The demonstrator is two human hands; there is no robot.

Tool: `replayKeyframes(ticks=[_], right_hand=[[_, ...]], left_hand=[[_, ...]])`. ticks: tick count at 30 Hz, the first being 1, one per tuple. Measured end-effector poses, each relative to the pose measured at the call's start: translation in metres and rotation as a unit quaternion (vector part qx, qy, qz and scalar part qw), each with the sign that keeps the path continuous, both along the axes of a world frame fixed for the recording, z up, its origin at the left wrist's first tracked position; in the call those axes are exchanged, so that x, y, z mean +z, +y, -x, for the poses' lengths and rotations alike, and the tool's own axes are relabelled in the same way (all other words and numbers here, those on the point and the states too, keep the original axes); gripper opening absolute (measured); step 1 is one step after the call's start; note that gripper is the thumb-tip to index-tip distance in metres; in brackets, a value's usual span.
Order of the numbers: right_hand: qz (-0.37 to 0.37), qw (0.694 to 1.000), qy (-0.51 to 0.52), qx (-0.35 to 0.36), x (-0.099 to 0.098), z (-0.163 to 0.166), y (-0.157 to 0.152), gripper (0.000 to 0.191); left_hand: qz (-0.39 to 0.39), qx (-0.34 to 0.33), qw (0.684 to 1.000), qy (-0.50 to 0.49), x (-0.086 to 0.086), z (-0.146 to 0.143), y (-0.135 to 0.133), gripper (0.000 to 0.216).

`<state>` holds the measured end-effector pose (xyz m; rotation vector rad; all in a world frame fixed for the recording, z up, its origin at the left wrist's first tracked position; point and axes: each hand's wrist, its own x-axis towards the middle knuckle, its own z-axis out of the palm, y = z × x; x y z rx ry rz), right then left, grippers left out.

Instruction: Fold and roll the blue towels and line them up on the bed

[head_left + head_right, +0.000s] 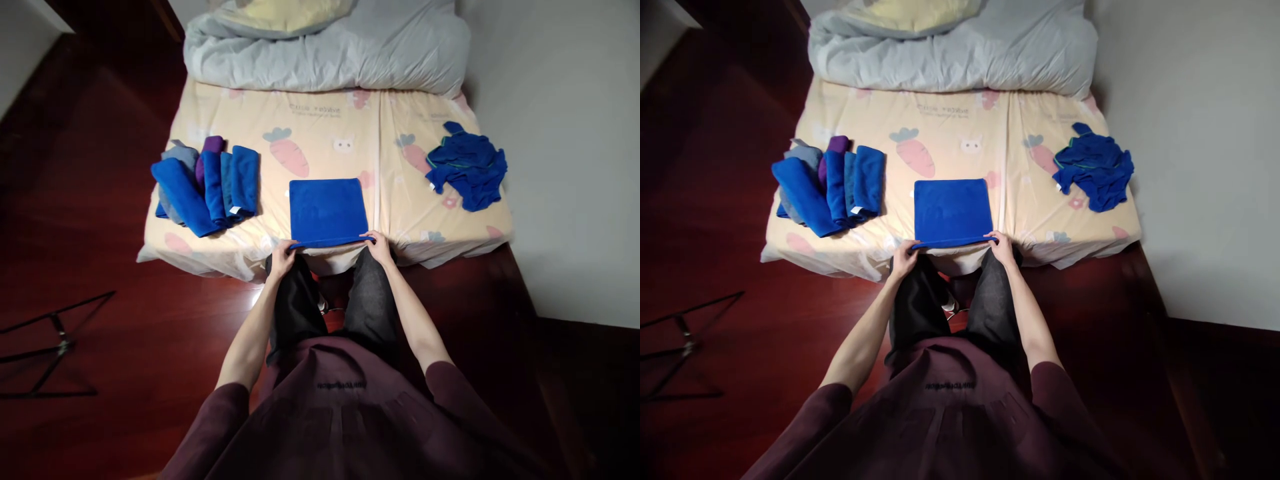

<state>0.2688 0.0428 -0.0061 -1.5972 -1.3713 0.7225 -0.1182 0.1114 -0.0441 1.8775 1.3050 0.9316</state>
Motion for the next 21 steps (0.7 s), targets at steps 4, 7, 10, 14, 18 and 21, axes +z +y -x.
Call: replayKeyframes(ticks=[4, 7, 10, 14, 18, 21], right_hand=[[0.005, 0.999, -0.026, -0.024, -0.009, -0.003, 0.005, 0.023], [0.016, 0.999, -0.03, -0.038, -0.012, -0.004, 0.007, 0.026], [0.026, 0.998, -0.019, -0.045, -0.012, -0.004, 0.007, 0.029], [0.036, 0.997, -0.028, -0.066, -0.009, -0.003, 0.008, 0.036], [0.043, 0.996, -0.046, -0.062, -0.003, 0.0, 0.007, 0.038], [0.051, 0.994, -0.071, -0.07, 0.002, 0.003, 0.005, 0.037]], left_hand=[[0.027, 0.045, 0.999, -0.011, -0.006, 0.0, 0.003, 0.026], [0.033, 0.061, 0.997, -0.018, -0.007, -0.001, 0.004, 0.031], [0.03, 0.065, 0.997, -0.011, -0.007, -0.002, 0.005, 0.035], [0.032, 0.056, 0.998, 0.003, -0.005, -0.004, 0.007, 0.038], [0.036, 0.061, 0.997, 0.009, -0.003, -0.007, 0.008, 0.037], [0.04, 0.067, 0.997, 0.015, 0.0, -0.007, 0.007, 0.035]])
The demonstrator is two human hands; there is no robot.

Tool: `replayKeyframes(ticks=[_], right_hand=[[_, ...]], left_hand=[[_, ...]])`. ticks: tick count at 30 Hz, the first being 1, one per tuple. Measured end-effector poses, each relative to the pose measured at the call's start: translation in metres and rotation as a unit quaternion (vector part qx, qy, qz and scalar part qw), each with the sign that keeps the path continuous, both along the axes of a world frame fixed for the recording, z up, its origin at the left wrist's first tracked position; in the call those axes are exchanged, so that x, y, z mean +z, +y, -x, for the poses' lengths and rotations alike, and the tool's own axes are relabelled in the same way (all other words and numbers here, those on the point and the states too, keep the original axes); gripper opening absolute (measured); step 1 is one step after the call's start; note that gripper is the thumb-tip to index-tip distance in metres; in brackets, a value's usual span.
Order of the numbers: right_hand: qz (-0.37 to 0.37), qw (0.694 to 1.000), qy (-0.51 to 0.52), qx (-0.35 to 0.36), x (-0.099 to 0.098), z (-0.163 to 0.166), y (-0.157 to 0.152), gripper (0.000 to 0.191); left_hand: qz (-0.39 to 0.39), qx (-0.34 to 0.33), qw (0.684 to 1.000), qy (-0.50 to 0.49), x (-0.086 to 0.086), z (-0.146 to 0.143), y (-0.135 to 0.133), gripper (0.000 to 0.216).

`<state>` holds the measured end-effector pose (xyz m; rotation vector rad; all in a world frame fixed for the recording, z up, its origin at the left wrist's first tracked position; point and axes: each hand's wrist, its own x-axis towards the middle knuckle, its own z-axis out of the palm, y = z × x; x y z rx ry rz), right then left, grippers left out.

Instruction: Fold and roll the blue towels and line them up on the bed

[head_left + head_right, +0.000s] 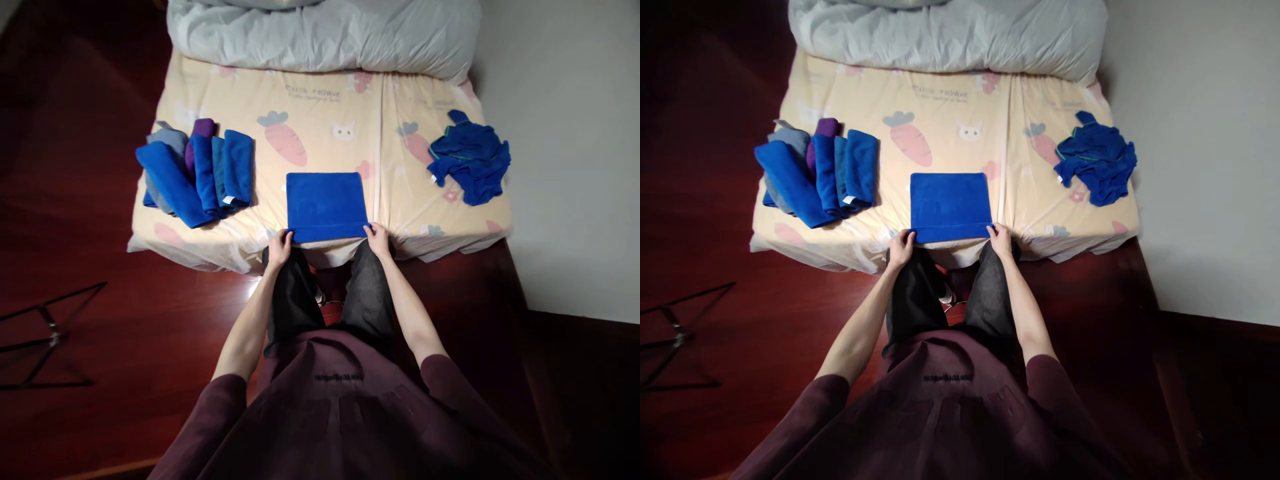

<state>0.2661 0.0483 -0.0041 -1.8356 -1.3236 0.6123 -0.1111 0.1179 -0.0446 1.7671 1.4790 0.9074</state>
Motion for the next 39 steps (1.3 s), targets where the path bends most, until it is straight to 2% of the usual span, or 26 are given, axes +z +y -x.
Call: replayKeyframes(ticks=[6, 14, 33, 39], right_hand=[[0.027, 0.998, -0.036, -0.039, 0.002, 0.003, 0.004, 0.038], [0.047, 0.996, -0.063, -0.05, 0.001, 0.004, 0.011, 0.036], [0.053, 0.993, -0.051, -0.088, -0.004, 0.006, 0.013, 0.022], [0.052, 0.993, -0.052, -0.09, -0.004, 0.007, 0.013, 0.022]], left_hand=[[0.015, 0.004, 1.0, 0.012, 0.003, 0.002, -0.003, 0.031], [0.015, 0.023, 1.0, -0.002, 0.005, -0.002, -0.004, 0.031], [0.012, 0.069, 0.997, -0.034, 0.002, -0.004, -0.003, 0.031], [0.002, 0.051, 0.998, -0.045, 0.0, -0.003, -0.003, 0.03]])
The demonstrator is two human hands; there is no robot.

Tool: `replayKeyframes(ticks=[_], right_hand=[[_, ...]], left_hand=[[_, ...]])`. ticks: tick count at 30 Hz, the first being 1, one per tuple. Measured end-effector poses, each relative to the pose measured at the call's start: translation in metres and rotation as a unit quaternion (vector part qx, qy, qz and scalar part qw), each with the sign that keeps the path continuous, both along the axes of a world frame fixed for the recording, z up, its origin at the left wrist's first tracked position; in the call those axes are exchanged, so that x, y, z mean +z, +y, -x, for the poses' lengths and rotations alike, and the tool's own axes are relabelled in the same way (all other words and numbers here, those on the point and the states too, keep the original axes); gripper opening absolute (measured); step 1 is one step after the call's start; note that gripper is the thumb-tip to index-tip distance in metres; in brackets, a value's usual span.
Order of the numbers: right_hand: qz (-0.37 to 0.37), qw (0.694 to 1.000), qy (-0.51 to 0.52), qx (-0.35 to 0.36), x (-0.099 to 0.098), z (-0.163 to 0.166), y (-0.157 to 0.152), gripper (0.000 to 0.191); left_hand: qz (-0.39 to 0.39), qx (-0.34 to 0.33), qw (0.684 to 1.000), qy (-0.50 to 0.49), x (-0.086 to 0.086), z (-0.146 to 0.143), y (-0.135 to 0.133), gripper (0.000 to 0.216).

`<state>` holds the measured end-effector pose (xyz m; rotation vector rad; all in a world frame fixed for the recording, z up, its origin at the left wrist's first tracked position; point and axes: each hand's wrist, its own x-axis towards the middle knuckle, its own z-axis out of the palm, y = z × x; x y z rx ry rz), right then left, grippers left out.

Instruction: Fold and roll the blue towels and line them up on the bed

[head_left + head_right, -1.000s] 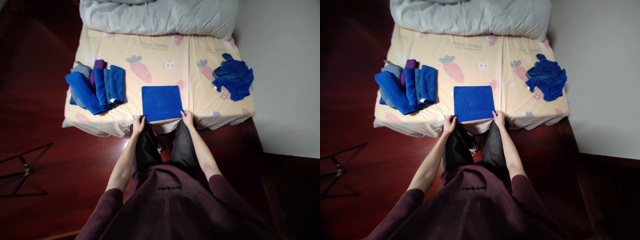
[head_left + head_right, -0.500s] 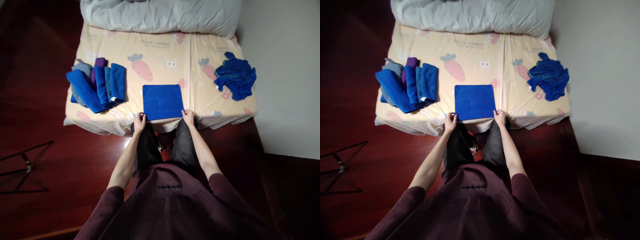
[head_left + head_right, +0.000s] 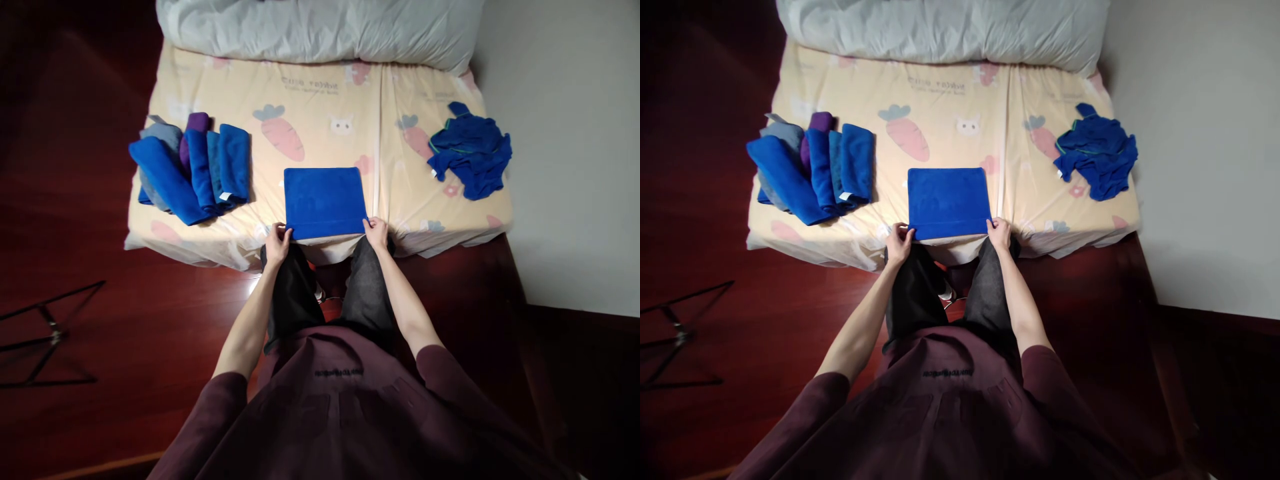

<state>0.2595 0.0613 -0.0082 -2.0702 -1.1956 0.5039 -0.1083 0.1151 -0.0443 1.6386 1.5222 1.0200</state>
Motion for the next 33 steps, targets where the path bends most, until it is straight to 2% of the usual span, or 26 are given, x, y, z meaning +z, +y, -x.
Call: replayKeyframes(ticks=[9, 18, 33], right_hand=[[-0.005, 1.0, -0.002, -0.009, -0.0004, 0.0009, 0.0005, 0.023], [0.005, 1.0, -0.013, -0.02, 0.0025, 0.0036, 0.0008, 0.021], [-0.004, 1.0, -0.016, -0.023, 0.0045, 0.0051, 0.0005, 0.02]], left_hand=[[-0.007, -0.014, 0.999, 0.051, 0.0029, -0.0005, -0.0016, 0.027], [-0.015, -0.012, 0.998, 0.06, 0.0034, -0.0001, -0.0013, 0.022], [-0.039, -0.02, 0.995, 0.089, 0.0089, -0.0025, -0.0042, 0.03]])
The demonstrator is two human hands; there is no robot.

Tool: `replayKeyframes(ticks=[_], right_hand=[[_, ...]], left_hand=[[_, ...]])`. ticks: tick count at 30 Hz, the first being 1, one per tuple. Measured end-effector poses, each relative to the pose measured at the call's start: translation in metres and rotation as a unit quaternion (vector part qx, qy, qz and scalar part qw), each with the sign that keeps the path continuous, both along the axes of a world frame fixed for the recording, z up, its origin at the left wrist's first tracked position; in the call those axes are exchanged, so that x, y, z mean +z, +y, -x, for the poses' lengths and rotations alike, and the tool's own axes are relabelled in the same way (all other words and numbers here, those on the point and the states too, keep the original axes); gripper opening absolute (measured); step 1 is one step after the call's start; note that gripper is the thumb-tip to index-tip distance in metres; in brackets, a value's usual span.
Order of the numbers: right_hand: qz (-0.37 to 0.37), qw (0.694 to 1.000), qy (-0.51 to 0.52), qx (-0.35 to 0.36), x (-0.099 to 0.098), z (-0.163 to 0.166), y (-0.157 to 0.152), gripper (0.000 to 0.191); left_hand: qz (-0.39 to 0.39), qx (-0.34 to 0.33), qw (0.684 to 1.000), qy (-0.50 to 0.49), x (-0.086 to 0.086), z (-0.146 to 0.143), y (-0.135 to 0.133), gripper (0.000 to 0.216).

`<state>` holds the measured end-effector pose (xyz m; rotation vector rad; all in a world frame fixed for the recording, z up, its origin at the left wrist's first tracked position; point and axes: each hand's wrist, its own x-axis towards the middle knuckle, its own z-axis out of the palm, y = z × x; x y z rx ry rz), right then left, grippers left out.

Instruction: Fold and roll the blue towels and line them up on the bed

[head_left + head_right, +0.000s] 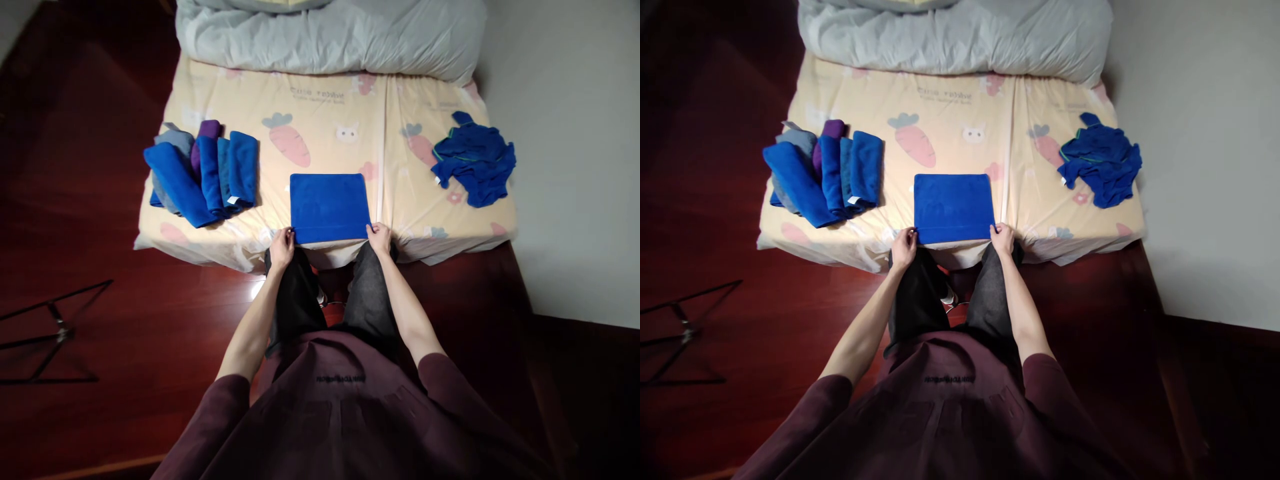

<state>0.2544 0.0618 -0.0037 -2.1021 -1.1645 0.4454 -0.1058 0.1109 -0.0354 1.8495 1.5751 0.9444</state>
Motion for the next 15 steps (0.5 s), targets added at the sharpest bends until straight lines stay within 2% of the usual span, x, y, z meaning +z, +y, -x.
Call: replayKeyframes(ticks=[8, 15], right_hand=[[0.019, 1.0, 0.013, -0.001, -0.0002, -0.001, 0.0003, 0.018], [0.006, 1.0, 0.003, 0.002, -0.0006, -0.0027, 0.0, 0.019]], left_hand=[[0.007, -0.006, 1.0, -0.006, -0.0005, 0.0011, 0.0007, 0.033], [0.001, -0.011, 1.0, -0.012, 0.001, 0.0005, 0.0003, 0.034]])
